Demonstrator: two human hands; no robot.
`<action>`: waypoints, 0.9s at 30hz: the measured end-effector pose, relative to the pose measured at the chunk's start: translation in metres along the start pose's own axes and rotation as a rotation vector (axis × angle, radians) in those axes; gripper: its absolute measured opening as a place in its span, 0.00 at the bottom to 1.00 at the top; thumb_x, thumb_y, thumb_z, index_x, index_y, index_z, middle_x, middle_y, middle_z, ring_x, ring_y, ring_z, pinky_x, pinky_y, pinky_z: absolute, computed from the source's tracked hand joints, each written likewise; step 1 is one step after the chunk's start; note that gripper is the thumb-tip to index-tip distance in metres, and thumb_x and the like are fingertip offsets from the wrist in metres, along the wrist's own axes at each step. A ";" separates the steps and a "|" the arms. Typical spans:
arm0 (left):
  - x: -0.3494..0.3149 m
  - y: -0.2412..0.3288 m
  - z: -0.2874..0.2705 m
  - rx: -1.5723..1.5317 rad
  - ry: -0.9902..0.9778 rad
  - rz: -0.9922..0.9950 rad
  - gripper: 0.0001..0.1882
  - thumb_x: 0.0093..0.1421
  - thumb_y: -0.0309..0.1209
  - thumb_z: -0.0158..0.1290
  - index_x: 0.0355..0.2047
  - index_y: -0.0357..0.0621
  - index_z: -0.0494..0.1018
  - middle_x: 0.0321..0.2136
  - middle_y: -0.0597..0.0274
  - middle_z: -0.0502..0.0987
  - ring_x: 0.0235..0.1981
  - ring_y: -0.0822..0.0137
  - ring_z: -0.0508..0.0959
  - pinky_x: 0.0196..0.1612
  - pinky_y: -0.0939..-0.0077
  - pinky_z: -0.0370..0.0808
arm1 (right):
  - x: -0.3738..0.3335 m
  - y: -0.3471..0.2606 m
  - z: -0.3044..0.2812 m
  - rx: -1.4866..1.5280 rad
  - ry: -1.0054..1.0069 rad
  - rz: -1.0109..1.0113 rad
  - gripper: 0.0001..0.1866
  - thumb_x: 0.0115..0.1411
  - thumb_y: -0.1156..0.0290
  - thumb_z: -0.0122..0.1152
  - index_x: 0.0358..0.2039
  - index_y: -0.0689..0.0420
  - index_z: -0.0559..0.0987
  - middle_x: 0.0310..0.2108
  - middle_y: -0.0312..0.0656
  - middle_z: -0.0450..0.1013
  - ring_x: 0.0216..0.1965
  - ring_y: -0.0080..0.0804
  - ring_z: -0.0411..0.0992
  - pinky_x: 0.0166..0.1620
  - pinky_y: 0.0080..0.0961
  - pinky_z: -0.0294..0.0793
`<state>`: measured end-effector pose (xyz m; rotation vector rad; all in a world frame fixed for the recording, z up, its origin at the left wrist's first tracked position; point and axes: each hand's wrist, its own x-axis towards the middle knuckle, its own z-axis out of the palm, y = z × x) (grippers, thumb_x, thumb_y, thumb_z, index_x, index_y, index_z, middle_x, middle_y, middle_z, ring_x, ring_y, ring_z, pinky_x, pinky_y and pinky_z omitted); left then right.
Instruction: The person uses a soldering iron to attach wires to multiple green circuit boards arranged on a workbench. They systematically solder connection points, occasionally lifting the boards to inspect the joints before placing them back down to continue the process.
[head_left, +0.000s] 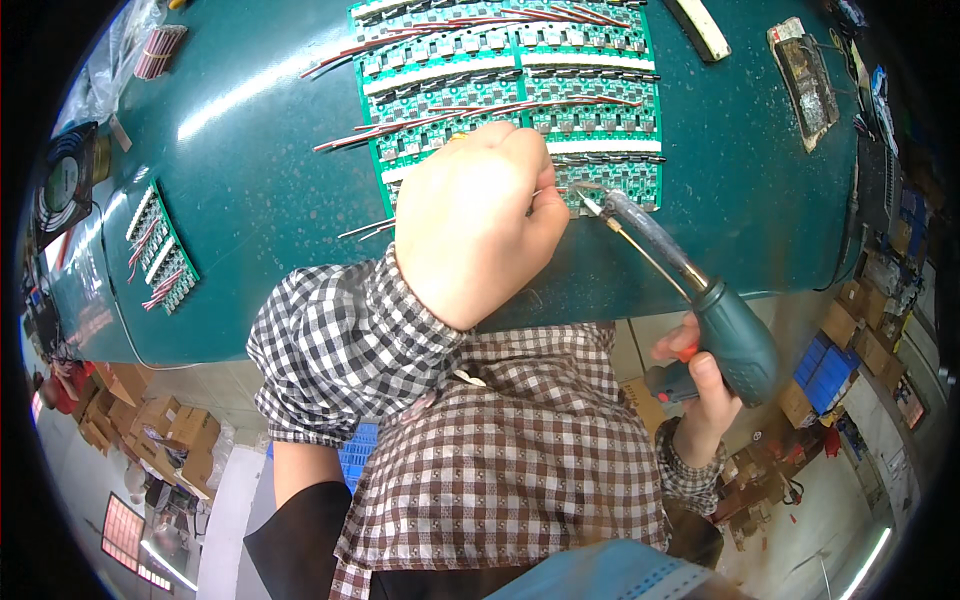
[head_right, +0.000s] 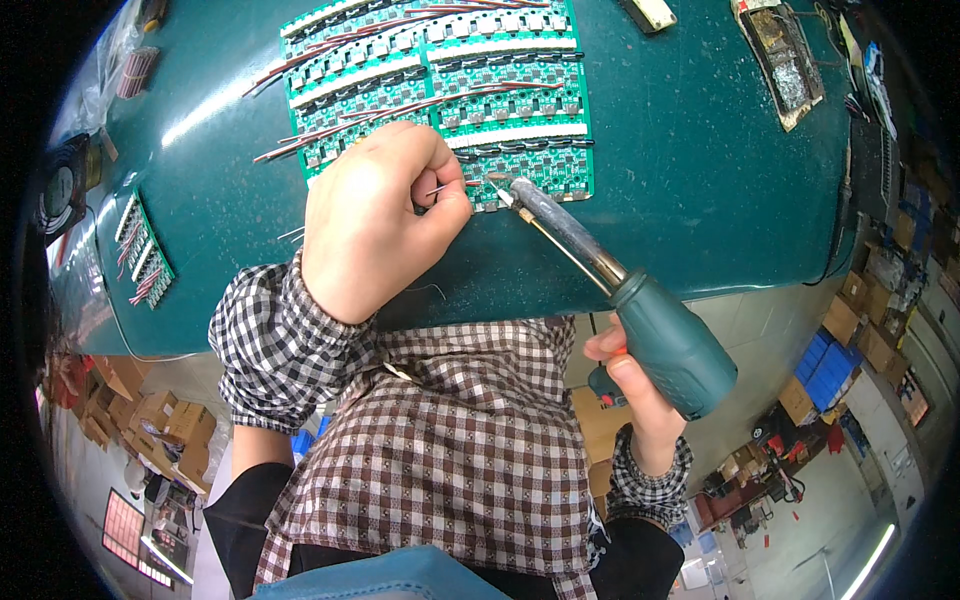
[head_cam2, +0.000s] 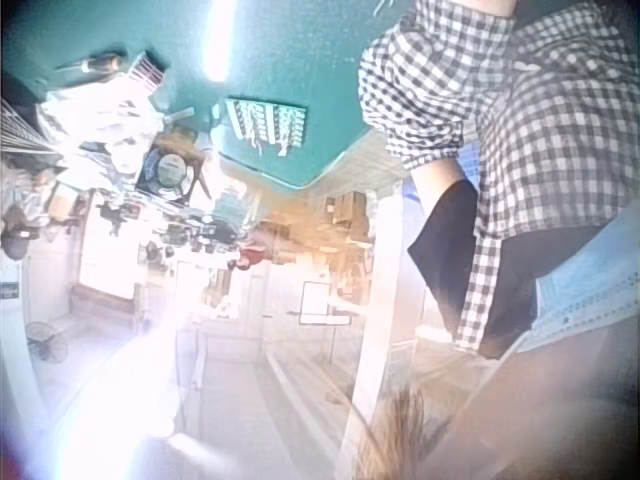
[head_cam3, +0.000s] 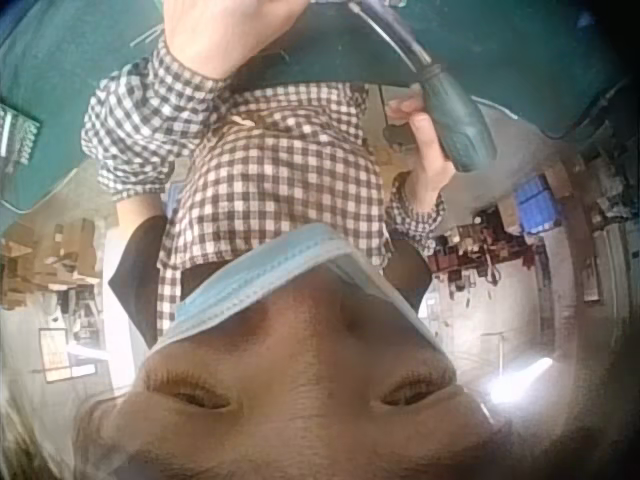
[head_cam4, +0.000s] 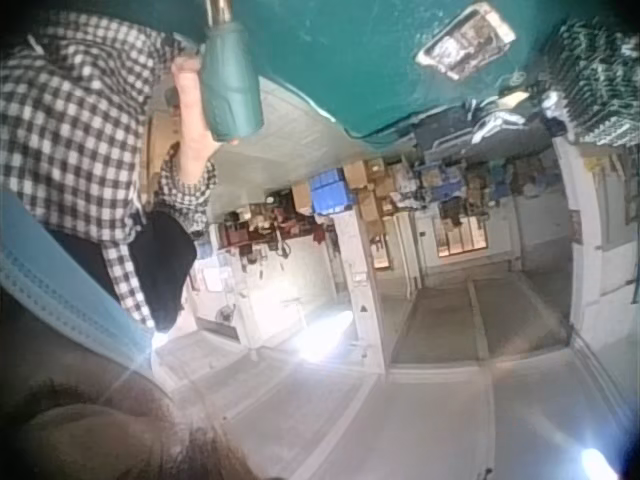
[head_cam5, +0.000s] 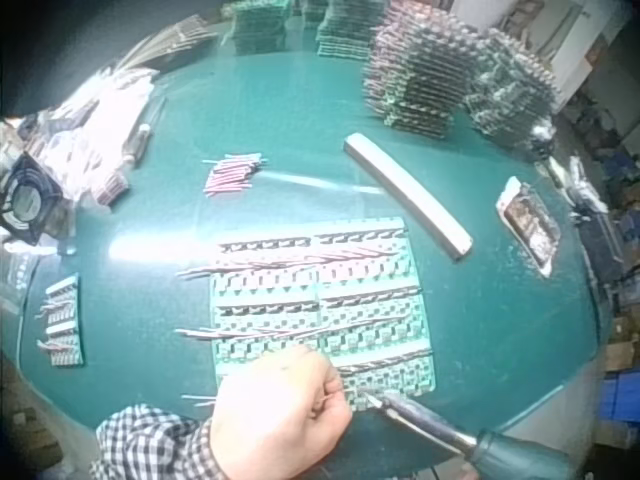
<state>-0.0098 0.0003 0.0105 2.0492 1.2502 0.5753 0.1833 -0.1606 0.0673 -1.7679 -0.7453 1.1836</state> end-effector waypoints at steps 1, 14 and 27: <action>0.000 0.000 0.000 -0.001 0.000 0.002 0.05 0.44 0.23 0.54 0.20 0.44 0.68 0.17 0.64 0.67 0.20 0.63 0.70 0.24 0.71 0.68 | 0.000 0.001 -0.001 0.040 -0.010 -0.010 0.24 0.54 0.63 0.62 0.43 0.71 0.71 0.29 0.46 0.72 0.30 0.36 0.74 0.35 0.30 0.78; -0.001 -0.001 0.002 0.030 0.022 0.048 0.07 0.41 0.23 0.55 0.20 0.42 0.67 0.19 0.58 0.69 0.22 0.56 0.73 0.25 0.66 0.71 | -0.002 0.003 -0.004 0.139 -0.012 -0.006 0.20 0.53 0.70 0.63 0.43 0.69 0.73 0.34 0.46 0.73 0.32 0.36 0.75 0.39 0.31 0.77; -0.007 -0.001 0.008 0.102 0.099 0.124 0.07 0.42 0.22 0.55 0.21 0.41 0.67 0.20 0.57 0.68 0.24 0.56 0.72 0.27 0.66 0.70 | -0.001 0.001 -0.007 0.105 -0.046 0.005 0.22 0.52 0.68 0.63 0.43 0.70 0.72 0.29 0.44 0.72 0.30 0.36 0.74 0.40 0.34 0.75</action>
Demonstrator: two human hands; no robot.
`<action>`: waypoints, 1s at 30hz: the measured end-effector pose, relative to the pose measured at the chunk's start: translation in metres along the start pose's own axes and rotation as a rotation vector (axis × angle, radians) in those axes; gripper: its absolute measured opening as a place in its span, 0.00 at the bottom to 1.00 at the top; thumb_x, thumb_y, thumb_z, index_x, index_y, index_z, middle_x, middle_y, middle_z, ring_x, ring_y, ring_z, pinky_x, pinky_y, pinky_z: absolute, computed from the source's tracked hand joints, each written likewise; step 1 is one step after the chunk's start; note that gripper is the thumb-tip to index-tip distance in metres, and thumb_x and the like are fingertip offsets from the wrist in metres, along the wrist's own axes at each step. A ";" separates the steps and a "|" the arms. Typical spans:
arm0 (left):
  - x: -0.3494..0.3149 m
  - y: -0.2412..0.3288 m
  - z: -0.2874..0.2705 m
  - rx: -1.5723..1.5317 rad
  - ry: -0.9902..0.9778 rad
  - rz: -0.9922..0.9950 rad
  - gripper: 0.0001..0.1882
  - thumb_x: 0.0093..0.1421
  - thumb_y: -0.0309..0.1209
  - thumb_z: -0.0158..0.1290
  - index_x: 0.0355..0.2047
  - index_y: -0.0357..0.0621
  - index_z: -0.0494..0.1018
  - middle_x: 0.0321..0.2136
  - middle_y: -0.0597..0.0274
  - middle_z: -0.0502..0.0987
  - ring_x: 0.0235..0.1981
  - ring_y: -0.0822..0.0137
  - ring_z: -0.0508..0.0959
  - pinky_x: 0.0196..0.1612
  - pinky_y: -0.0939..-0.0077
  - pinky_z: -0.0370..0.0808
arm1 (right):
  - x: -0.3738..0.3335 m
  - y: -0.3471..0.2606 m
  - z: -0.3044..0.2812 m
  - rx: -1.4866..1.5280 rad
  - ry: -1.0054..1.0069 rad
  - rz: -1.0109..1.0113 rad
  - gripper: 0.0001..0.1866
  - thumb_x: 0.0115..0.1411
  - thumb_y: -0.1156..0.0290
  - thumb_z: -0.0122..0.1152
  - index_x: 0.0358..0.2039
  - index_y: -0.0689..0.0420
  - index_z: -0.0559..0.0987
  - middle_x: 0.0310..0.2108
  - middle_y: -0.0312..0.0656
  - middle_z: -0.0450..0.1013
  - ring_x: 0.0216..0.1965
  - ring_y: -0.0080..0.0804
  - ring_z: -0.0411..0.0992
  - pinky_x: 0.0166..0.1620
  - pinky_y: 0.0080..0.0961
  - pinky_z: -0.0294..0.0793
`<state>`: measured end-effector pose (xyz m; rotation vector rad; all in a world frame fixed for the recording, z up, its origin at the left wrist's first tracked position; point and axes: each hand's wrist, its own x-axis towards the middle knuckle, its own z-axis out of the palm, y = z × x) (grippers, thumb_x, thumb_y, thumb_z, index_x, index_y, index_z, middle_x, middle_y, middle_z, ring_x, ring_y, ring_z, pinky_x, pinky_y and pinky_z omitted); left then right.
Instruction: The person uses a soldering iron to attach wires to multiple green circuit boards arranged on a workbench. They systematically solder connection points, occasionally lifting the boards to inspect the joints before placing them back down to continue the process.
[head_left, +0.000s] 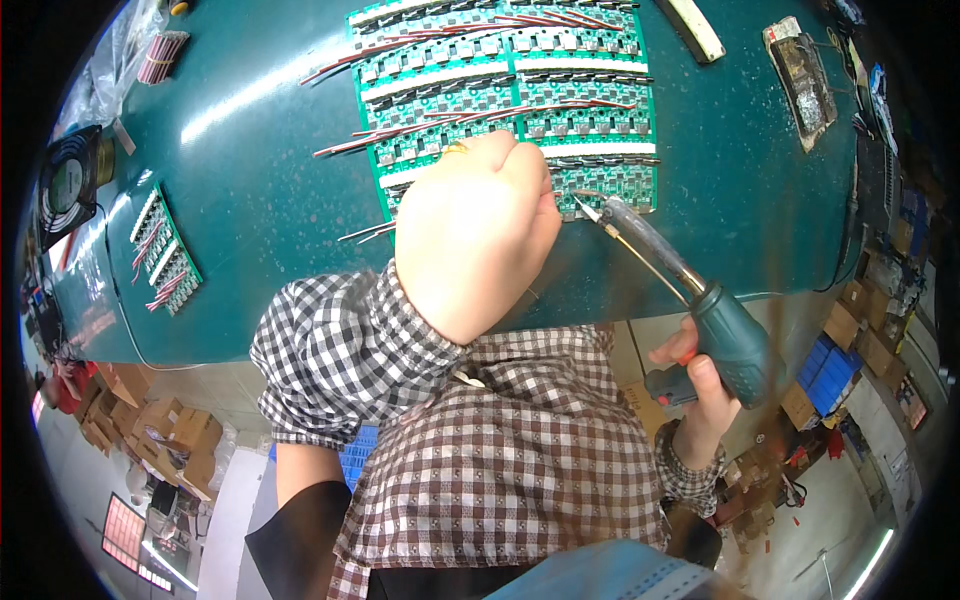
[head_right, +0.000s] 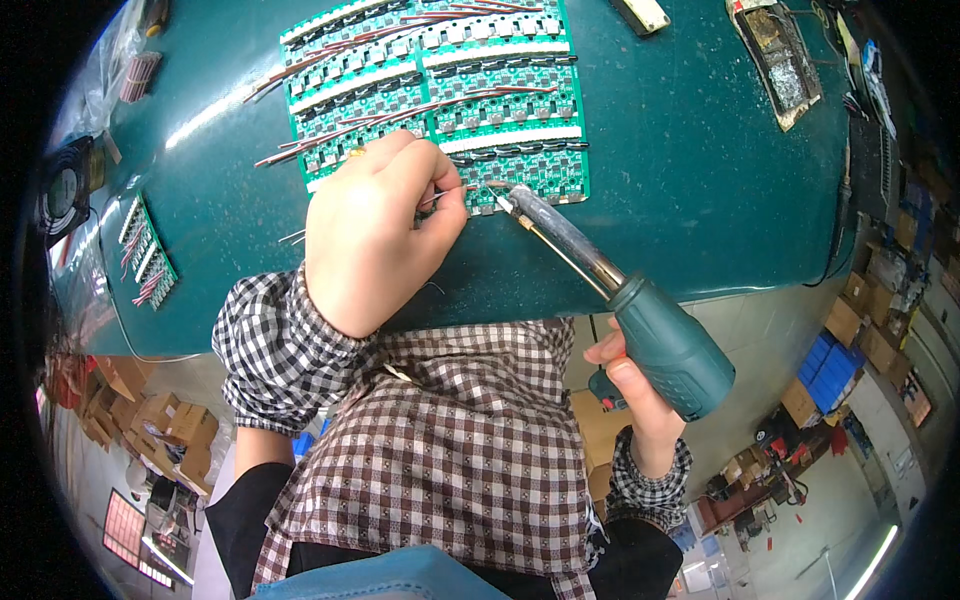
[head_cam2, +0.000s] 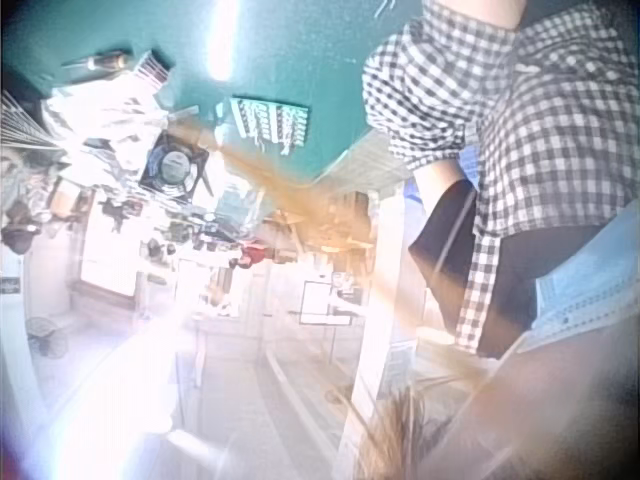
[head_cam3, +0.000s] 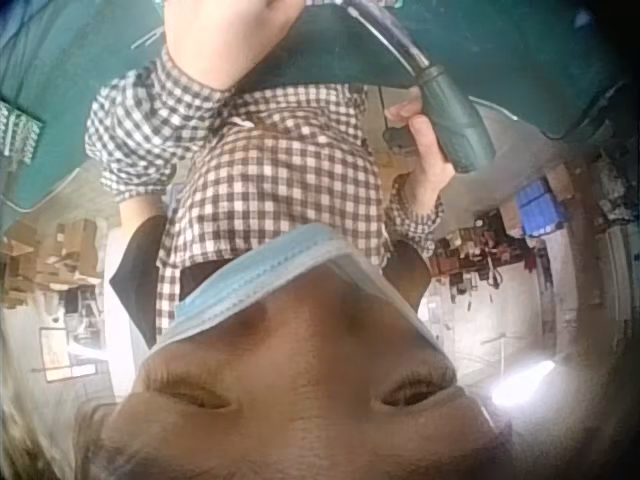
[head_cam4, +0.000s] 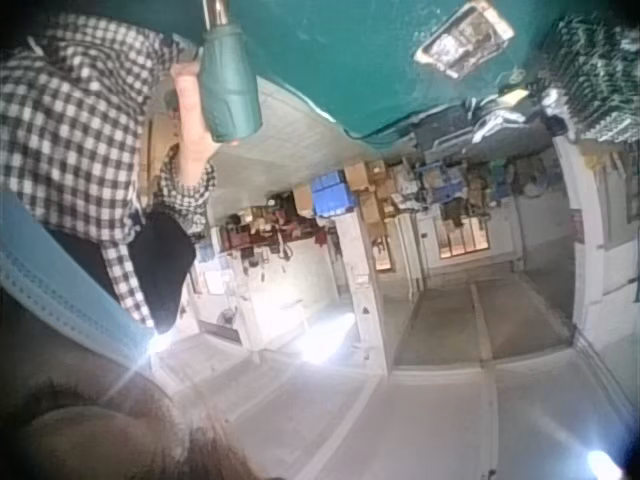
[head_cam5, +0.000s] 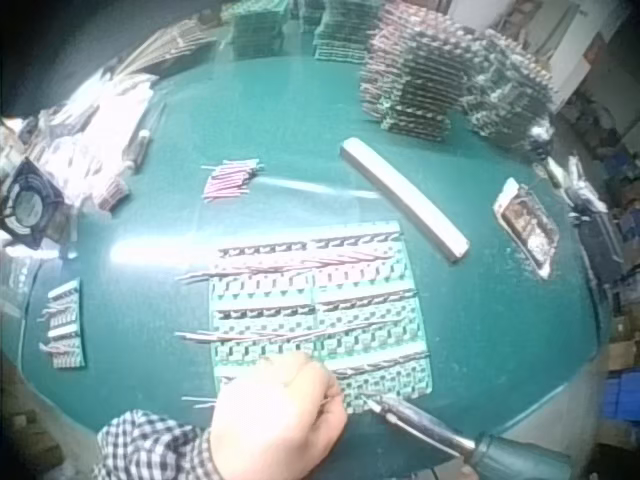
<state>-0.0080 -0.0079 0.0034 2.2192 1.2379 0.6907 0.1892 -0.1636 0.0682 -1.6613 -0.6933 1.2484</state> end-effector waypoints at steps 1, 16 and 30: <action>-0.001 0.000 0.002 0.021 0.022 0.022 0.07 0.42 0.22 0.55 0.21 0.41 0.67 0.20 0.57 0.68 0.24 0.56 0.72 0.27 0.66 0.70 | 0.000 0.000 0.000 -0.003 0.001 -0.001 0.22 0.52 0.68 0.63 0.43 0.70 0.72 0.28 0.44 0.72 0.30 0.36 0.74 0.41 0.34 0.74; 0.000 -0.001 0.003 -0.083 0.019 -0.005 0.09 0.40 0.20 0.55 0.20 0.41 0.65 0.20 0.57 0.66 0.23 0.57 0.70 0.26 0.67 0.69 | 0.000 0.003 0.002 -0.030 0.004 -0.025 0.21 0.53 0.68 0.62 0.42 0.71 0.72 0.25 0.44 0.72 0.30 0.36 0.74 0.42 0.35 0.72; 0.005 -0.001 -0.002 -0.036 -0.061 -0.057 0.06 0.44 0.22 0.55 0.20 0.43 0.69 0.19 0.63 0.69 0.20 0.63 0.71 0.25 0.72 0.69 | -0.001 0.006 0.002 0.001 0.014 -0.035 0.22 0.53 0.69 0.63 0.44 0.72 0.71 0.27 0.45 0.72 0.30 0.36 0.74 0.41 0.35 0.74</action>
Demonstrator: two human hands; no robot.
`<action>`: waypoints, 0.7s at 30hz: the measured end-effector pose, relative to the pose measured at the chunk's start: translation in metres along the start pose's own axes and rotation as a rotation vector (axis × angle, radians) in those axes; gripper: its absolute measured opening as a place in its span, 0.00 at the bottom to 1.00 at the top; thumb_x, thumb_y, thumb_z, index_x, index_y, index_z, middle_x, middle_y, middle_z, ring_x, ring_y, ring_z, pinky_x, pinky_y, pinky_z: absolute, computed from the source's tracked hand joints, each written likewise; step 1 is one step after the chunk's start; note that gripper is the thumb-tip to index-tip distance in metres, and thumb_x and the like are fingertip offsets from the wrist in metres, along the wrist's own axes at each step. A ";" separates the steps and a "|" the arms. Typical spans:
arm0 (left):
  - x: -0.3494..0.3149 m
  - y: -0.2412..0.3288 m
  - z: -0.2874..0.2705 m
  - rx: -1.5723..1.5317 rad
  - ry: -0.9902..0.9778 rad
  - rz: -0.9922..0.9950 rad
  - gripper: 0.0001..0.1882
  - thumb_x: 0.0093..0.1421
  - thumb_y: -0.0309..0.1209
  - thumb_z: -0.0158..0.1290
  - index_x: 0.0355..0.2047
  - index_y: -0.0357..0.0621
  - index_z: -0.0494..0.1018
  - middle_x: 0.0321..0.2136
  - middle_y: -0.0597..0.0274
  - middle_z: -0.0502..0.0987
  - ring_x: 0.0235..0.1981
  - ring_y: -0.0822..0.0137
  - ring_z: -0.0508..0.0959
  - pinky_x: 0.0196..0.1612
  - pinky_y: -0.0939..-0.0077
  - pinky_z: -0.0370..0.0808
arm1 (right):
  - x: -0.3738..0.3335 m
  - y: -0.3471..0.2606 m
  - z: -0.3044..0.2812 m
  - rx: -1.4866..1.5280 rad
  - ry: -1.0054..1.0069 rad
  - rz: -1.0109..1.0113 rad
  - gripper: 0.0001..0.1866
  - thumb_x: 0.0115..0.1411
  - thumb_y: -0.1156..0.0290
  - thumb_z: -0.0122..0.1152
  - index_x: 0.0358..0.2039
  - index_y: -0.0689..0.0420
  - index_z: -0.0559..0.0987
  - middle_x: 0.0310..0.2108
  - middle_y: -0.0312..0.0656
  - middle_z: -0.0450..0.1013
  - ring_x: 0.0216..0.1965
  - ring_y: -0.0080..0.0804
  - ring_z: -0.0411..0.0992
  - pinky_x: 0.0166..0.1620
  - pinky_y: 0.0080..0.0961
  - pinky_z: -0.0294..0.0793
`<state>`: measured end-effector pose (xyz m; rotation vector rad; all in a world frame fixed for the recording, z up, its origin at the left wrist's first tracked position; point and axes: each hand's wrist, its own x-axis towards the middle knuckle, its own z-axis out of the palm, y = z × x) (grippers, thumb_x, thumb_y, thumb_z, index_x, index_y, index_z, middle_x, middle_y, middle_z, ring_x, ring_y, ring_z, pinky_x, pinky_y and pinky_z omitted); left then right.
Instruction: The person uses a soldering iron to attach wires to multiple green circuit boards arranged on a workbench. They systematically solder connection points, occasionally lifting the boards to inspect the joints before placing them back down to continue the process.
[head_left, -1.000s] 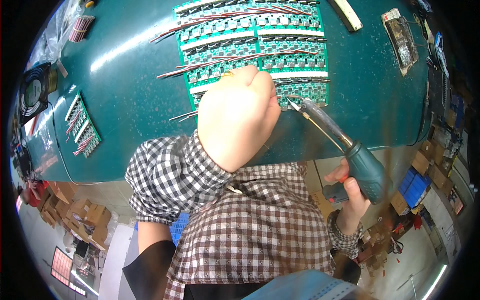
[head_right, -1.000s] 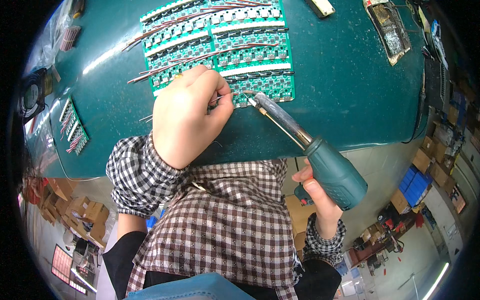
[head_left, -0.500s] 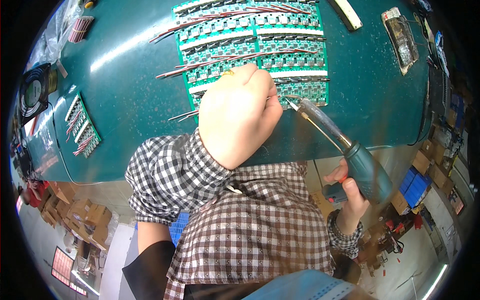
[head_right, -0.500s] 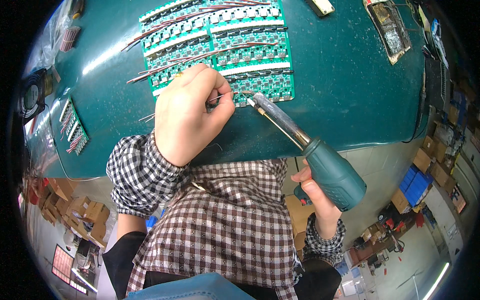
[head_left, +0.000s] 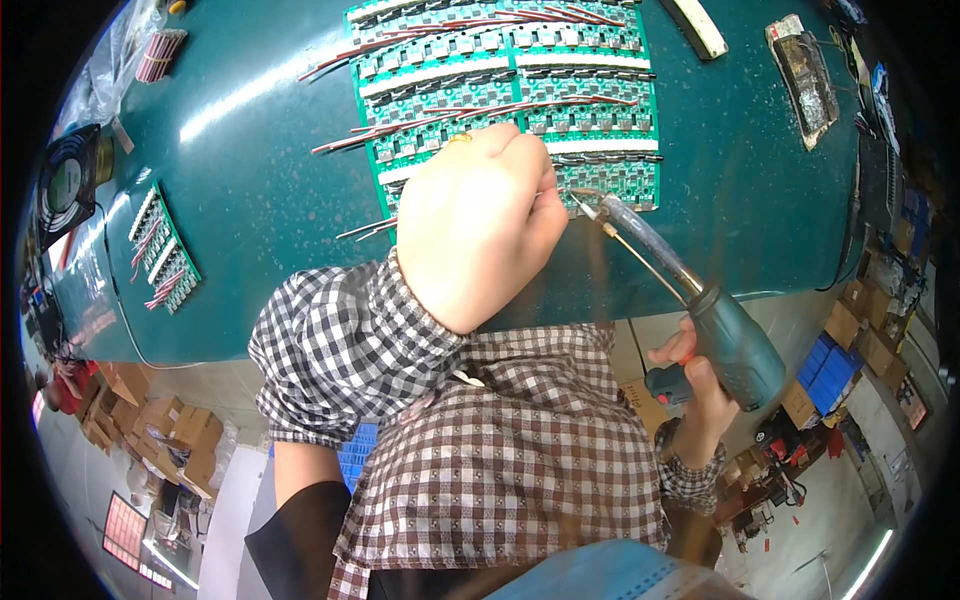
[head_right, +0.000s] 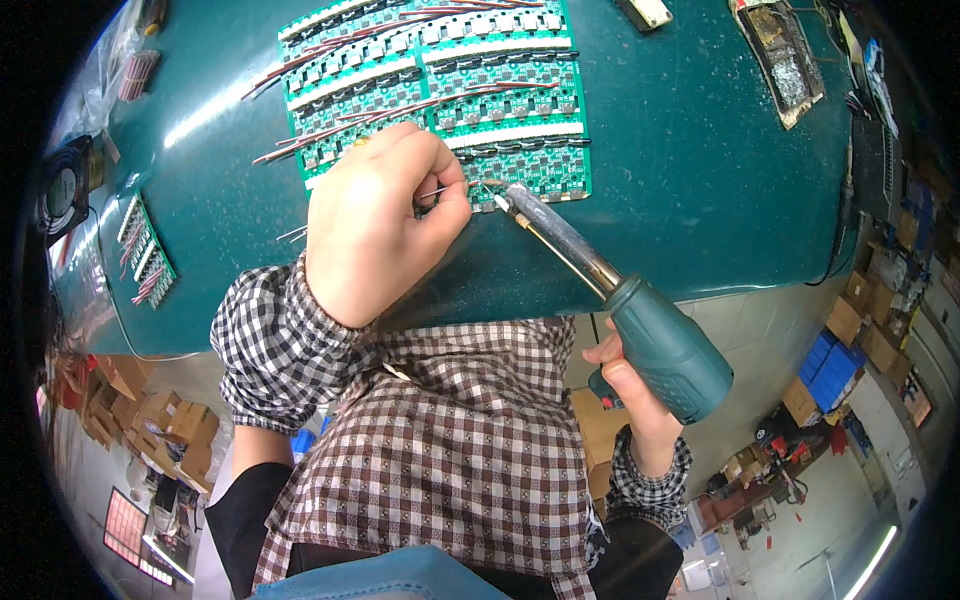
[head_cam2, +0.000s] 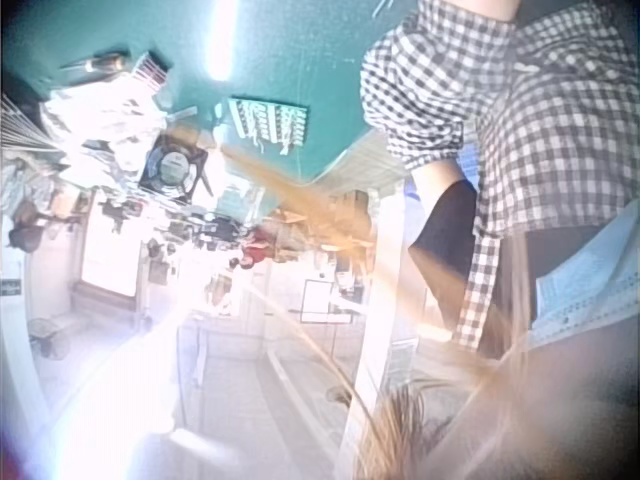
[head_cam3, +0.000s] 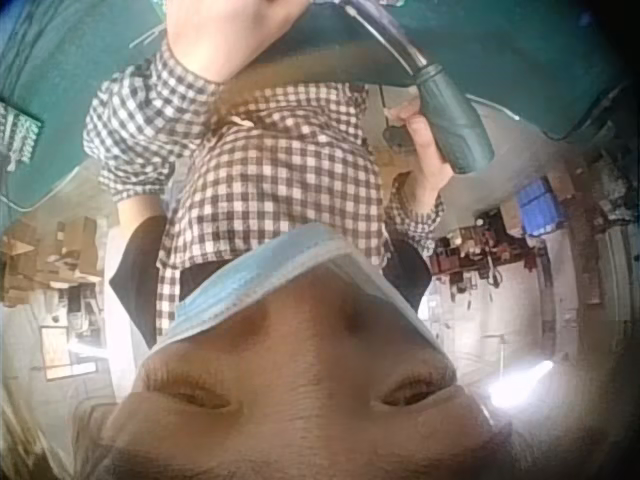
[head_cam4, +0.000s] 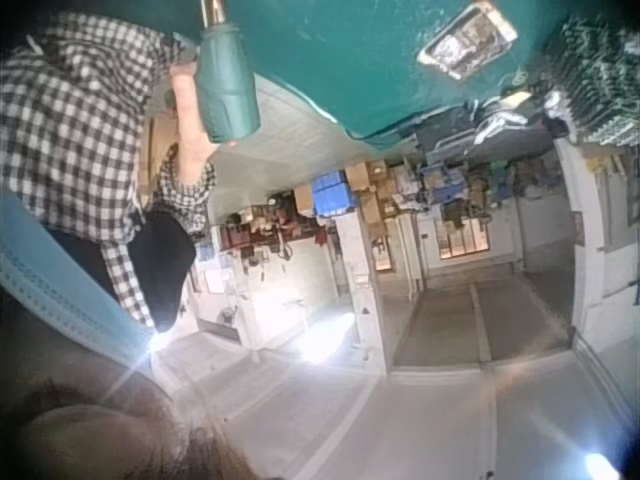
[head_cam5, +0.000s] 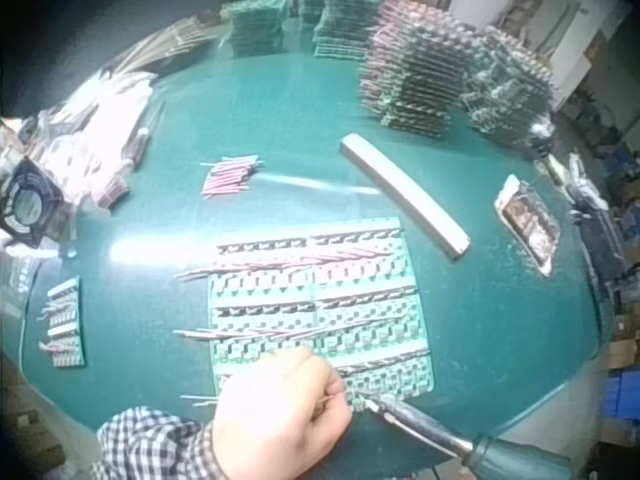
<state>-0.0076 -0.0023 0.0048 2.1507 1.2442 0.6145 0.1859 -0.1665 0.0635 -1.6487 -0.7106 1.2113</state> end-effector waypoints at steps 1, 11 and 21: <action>0.000 0.000 0.000 0.002 0.004 -0.002 0.06 0.44 0.22 0.55 0.20 0.43 0.69 0.19 0.63 0.69 0.20 0.64 0.71 0.25 0.72 0.69 | 0.000 0.000 0.000 -0.001 0.001 0.003 0.22 0.53 0.69 0.63 0.44 0.72 0.71 0.27 0.45 0.72 0.30 0.36 0.74 0.41 0.35 0.74; 0.000 0.002 -0.001 -0.033 -0.009 -0.020 0.06 0.44 0.22 0.55 0.20 0.43 0.68 0.18 0.63 0.69 0.20 0.63 0.71 0.25 0.71 0.68 | -0.001 0.000 0.000 -0.009 0.007 0.005 0.21 0.53 0.70 0.62 0.43 0.72 0.72 0.26 0.44 0.72 0.30 0.35 0.73 0.47 0.38 0.71; -0.001 0.000 0.002 0.000 0.021 -0.002 0.06 0.43 0.22 0.55 0.20 0.43 0.69 0.18 0.61 0.69 0.20 0.62 0.71 0.25 0.71 0.68 | -0.001 0.004 -0.005 -0.181 -0.061 -0.030 0.28 0.53 0.63 0.61 0.46 0.74 0.68 0.26 0.44 0.69 0.27 0.35 0.71 0.35 0.35 0.76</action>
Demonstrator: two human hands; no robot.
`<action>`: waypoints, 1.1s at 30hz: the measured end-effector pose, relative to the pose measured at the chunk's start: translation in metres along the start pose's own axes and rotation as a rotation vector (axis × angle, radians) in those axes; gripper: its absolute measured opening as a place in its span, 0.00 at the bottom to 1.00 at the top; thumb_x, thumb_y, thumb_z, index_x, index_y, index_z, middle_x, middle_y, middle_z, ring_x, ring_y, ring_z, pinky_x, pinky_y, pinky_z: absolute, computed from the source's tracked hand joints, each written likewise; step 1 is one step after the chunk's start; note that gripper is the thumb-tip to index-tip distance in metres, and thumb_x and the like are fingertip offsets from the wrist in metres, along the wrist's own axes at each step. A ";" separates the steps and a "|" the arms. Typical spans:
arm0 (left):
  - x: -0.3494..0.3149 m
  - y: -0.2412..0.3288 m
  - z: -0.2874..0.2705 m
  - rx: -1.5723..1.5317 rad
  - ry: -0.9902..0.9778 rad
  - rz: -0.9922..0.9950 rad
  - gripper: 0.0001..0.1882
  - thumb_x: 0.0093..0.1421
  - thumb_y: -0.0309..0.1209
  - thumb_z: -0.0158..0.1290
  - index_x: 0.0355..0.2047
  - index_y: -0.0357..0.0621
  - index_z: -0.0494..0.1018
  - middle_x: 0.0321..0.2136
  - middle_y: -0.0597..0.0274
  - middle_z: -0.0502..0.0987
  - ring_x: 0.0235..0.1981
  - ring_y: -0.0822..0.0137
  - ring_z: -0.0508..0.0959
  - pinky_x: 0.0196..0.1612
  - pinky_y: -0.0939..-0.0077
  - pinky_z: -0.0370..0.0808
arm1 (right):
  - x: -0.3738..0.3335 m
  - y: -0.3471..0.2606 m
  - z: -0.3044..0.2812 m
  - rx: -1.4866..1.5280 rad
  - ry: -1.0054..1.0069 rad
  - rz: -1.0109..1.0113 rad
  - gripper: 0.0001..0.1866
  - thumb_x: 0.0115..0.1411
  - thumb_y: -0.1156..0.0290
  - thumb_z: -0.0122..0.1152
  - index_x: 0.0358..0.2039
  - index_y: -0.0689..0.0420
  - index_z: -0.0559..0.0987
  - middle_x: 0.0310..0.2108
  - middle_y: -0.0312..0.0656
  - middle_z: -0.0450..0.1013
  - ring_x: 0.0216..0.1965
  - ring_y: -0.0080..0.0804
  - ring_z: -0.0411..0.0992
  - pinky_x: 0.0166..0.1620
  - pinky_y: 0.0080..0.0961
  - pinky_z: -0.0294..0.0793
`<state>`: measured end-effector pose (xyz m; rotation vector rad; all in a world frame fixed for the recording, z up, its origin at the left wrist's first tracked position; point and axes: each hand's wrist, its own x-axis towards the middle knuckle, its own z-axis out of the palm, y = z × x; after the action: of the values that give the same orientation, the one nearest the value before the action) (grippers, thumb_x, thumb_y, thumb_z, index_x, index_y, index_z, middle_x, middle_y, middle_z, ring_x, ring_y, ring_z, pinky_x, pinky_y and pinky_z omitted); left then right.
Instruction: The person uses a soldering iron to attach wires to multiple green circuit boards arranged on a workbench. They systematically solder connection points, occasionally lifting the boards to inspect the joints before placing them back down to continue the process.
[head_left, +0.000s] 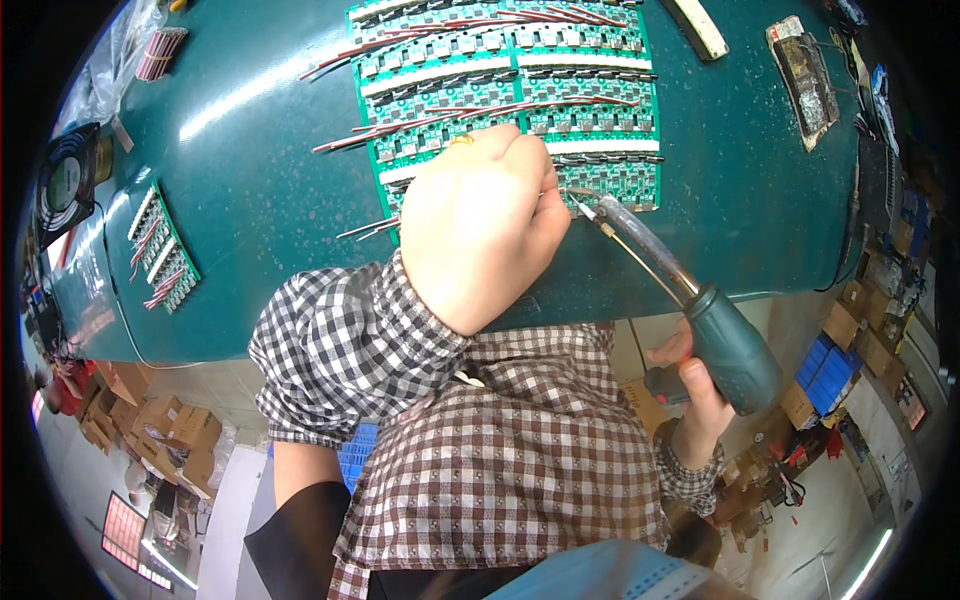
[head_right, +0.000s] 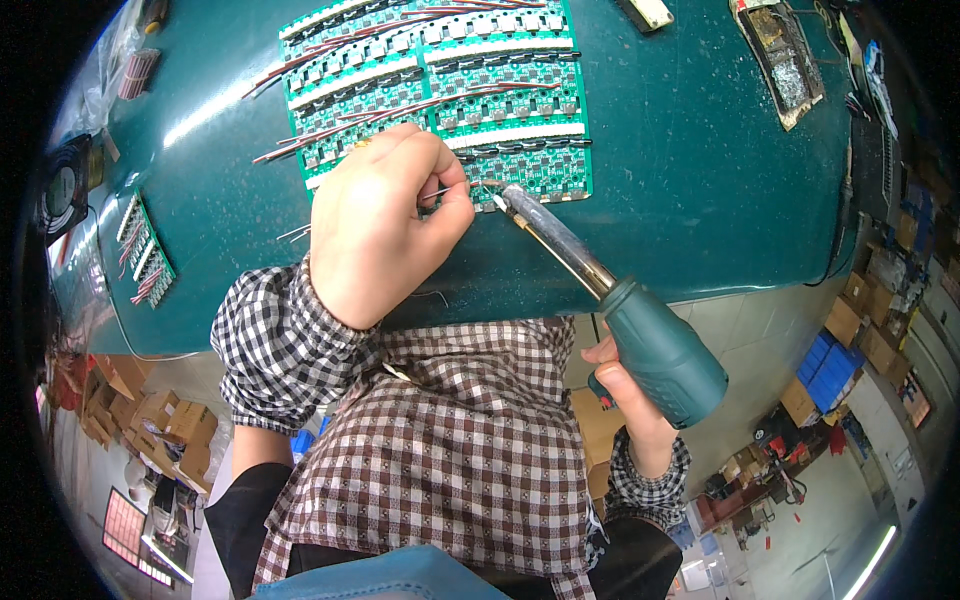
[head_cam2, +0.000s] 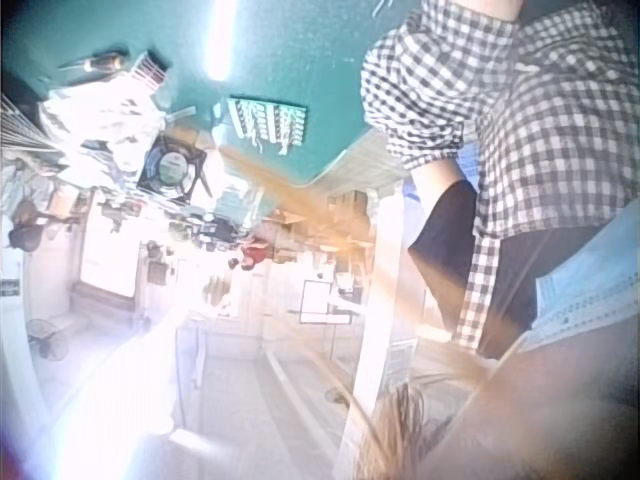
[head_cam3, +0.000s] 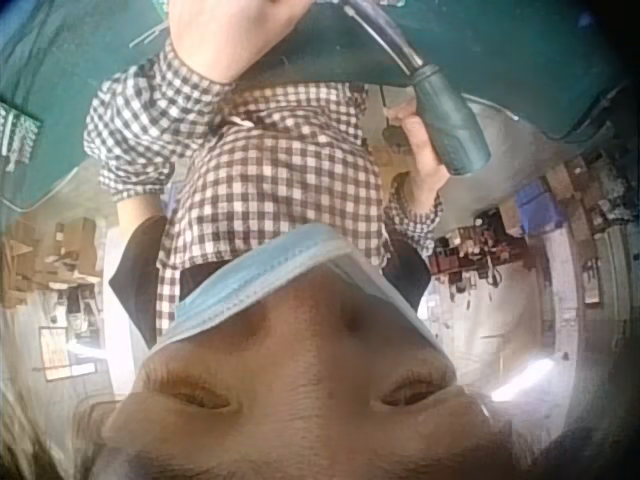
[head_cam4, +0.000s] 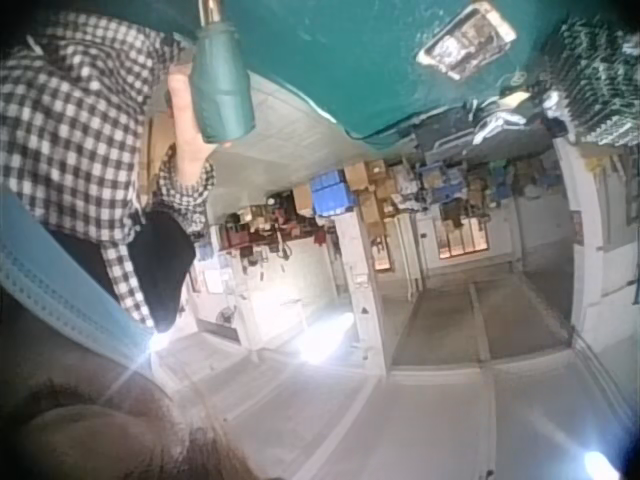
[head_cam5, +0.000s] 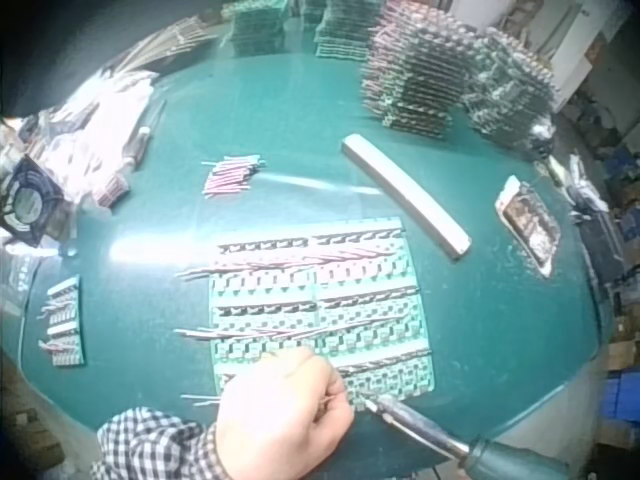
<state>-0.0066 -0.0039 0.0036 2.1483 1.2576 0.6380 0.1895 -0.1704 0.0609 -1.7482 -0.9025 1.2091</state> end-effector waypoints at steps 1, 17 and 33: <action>0.000 0.000 0.000 -0.010 -0.001 0.002 0.06 0.43 0.22 0.55 0.21 0.43 0.69 0.18 0.61 0.69 0.20 0.62 0.71 0.25 0.71 0.68 | 0.001 -0.001 0.001 0.009 0.003 -0.008 0.28 0.53 0.63 0.60 0.46 0.75 0.68 0.26 0.44 0.69 0.27 0.35 0.71 0.35 0.35 0.76; -0.001 0.000 0.000 -0.017 0.014 0.013 0.06 0.43 0.22 0.56 0.21 0.43 0.69 0.18 0.62 0.69 0.20 0.63 0.70 0.24 0.71 0.68 | -0.001 -0.005 0.009 0.036 0.029 0.033 0.28 0.53 0.64 0.60 0.47 0.73 0.68 0.26 0.45 0.68 0.29 0.34 0.70 0.35 0.35 0.77; 0.000 0.001 0.002 0.003 0.013 0.008 0.06 0.43 0.22 0.55 0.20 0.43 0.69 0.19 0.61 0.70 0.20 0.62 0.71 0.25 0.70 0.68 | -0.006 -0.004 0.012 0.066 0.127 0.016 0.22 0.53 0.70 0.56 0.44 0.73 0.69 0.27 0.46 0.69 0.28 0.36 0.70 0.37 0.35 0.76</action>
<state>-0.0050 -0.0050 0.0028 2.1560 1.2579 0.6546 0.1760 -0.1715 0.0643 -1.7606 -0.7669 1.1122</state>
